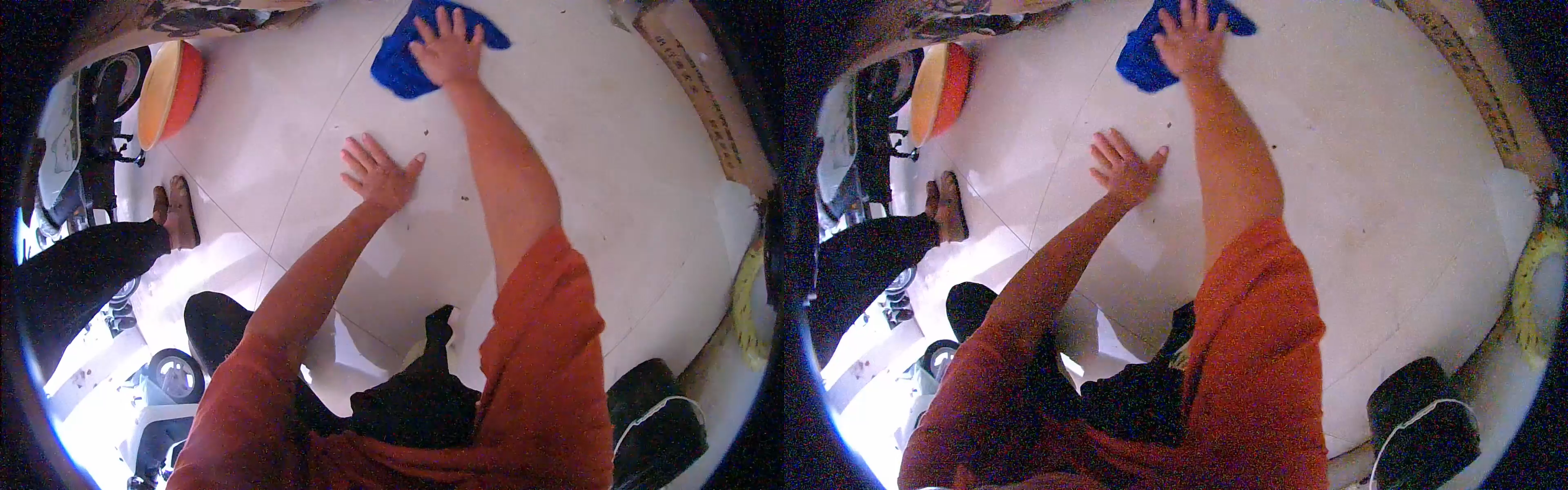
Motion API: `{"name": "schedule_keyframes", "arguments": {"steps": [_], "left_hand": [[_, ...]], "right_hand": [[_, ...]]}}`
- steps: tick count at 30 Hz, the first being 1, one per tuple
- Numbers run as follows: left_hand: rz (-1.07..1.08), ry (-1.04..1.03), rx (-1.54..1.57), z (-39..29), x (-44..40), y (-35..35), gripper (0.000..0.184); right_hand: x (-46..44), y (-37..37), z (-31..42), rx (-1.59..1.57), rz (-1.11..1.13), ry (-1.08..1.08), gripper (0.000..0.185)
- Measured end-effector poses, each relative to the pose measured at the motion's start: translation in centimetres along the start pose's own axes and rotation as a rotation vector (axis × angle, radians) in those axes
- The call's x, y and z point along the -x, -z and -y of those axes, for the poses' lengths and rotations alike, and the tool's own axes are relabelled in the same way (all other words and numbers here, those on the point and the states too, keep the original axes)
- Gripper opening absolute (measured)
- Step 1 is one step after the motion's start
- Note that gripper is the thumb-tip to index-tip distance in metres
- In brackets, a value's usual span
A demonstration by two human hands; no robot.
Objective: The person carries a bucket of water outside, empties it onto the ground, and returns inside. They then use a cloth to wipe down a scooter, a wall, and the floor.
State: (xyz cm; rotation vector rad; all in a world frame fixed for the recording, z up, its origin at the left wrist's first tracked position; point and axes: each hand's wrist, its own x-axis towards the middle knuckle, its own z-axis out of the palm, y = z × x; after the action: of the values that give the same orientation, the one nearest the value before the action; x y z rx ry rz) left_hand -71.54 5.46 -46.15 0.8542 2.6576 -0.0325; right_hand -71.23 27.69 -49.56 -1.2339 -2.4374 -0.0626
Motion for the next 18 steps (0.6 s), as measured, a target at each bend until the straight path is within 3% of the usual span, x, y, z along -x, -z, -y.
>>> {"name": "schedule_keyframes", "arguments": {"steps": [2,9,10,12,16,18], "left_hand": [[0.043,0.001,-0.034,-0.2,0.1,-0.4,0.107],[0.147,-0.014,-0.065,0.2,0.2,1.0,0.111],[0.164,-0.024,-0.049,0.2,0.1,0.9,0.111],[0.165,-0.022,-0.067,0.5,0.0,0.9,0.113],[0.101,-0.07,-0.096,1.2,0.4,-0.8,0.113],[0.106,-0.068,-0.072,0.9,0.5,-0.1,0.111]], "right_hand": [[-2.9,3.1,-2.5,-0.14,0.262,-0.079,0.052],[-6.6,4.4,-12.6,-0.006,0.294,-0.313,0.054],[-6.1,4.6,-15.0,0.053,0.305,-0.375,0.056],[-3.0,1.3,-22.1,0.207,0.044,-0.406,0.056],[5.9,6.3,-30.8,0.266,0.165,-0.685,0.061],[8.5,9.2,-32.5,0.221,0.194,-0.966,0.061]]}}
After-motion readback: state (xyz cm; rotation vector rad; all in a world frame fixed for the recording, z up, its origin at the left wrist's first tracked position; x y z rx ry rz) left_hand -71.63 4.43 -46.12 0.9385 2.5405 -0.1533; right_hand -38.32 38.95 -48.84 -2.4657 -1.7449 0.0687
